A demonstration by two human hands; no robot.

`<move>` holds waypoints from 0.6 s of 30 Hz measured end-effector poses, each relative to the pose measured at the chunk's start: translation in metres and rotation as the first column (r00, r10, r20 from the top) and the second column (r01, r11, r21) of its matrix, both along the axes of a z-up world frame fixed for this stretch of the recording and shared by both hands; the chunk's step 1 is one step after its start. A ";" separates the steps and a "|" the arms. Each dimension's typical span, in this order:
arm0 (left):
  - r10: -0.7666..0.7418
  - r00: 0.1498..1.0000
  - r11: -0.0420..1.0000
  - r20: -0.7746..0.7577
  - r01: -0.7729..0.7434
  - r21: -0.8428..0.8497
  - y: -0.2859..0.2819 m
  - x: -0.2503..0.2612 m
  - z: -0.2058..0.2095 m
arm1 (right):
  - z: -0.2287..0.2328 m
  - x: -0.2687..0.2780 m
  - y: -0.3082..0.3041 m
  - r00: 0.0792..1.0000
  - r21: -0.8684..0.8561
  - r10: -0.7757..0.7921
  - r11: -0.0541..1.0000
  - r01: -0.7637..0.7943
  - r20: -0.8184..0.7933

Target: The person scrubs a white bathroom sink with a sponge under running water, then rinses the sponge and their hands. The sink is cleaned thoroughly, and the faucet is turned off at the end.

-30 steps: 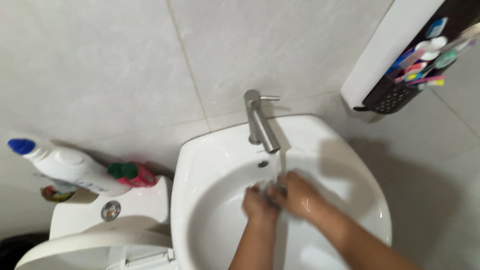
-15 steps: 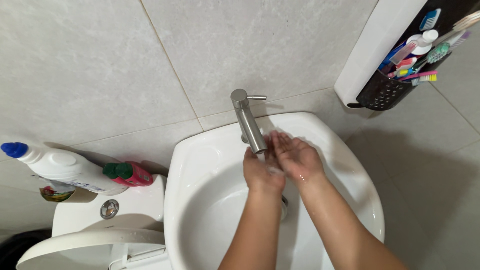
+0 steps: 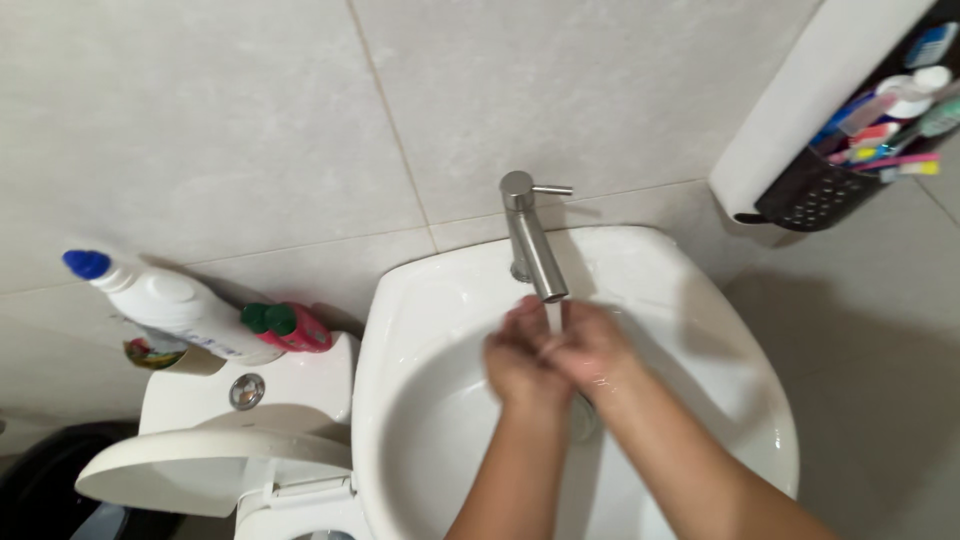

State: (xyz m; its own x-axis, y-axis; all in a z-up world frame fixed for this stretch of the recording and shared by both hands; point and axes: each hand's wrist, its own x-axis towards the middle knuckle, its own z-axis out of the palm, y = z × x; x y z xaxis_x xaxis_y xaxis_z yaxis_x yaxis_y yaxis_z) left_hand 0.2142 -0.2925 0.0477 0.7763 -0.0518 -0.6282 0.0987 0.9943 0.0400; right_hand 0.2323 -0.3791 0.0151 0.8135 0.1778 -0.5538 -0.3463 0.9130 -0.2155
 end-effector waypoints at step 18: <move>-0.308 0.905 -0.922 -0.295 -0.207 0.328 0.082 0.034 -0.065 | -0.055 0.036 -0.017 0.840 -0.846 0.285 -0.146 0.513 0.461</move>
